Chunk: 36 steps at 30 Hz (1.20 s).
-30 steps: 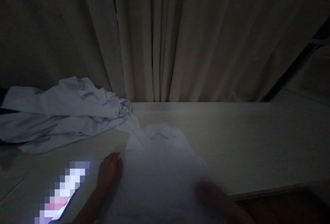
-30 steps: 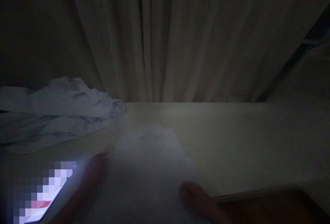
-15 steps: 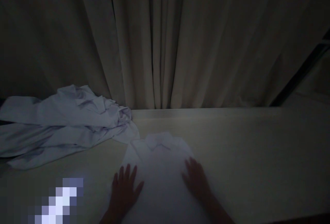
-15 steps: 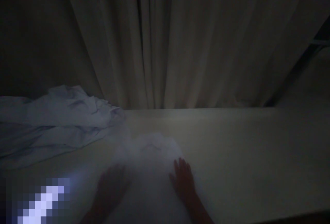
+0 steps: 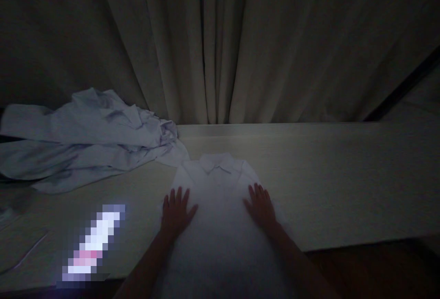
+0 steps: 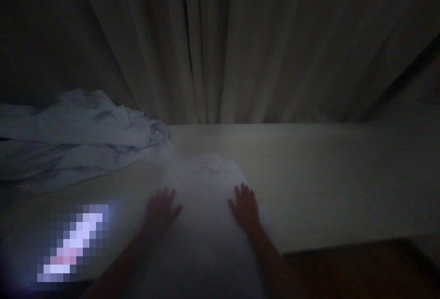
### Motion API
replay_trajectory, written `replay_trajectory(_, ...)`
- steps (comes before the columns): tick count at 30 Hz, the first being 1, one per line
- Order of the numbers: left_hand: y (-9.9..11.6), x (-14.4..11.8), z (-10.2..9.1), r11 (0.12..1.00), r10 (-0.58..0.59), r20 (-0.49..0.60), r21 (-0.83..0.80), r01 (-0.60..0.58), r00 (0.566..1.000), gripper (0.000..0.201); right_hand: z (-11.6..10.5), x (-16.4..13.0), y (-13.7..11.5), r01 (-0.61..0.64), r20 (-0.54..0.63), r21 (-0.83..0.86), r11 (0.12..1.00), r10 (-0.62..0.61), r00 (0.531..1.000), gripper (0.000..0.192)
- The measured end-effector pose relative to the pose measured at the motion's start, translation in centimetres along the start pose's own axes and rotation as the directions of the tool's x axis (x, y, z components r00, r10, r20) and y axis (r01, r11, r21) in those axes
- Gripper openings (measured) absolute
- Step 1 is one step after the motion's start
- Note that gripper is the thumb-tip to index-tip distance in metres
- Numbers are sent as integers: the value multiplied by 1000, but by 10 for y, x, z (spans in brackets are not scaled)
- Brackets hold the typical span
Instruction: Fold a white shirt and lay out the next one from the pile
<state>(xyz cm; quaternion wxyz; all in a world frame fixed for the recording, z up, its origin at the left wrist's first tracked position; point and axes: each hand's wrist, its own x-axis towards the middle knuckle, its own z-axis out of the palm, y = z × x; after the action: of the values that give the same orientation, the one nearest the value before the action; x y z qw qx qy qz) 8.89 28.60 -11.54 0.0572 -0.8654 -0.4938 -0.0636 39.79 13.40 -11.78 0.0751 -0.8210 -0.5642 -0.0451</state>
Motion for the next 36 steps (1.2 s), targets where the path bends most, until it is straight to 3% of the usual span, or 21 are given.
replay_trajectory(18, 7, -7, -13, 999, 6, -19, 53, -5, 1000, 71, -18, -12, -5, 33, 54, -39, 999, -31, 998, 62)
replay_trajectory(24, 4, -9, -16, 1000, 15, 36, 20, -16, 999, 76, -20, -11, -5, -11, 82, -37, 999, 14, 997, 65)
replay_trajectory(27, -1, 2, -14, 1000, 10, 7, 15, -10, 1000, 75, -25, 0, -9, -18, 75, -38, 999, 21, 997, 68)
replay_trajectory(31, -6, 36, -10, 999, 40, -34, -3, -40, 999, 67, -31, 33, -14, -12, 61, -21, 1000, 13, 998, 66)
replay_trajectory(36, -9, 80, 6, 998, 59, -30, -17, -59, 998, 72, -12, 83, -13, 43, 52, 13, 999, -44, 998, 68)
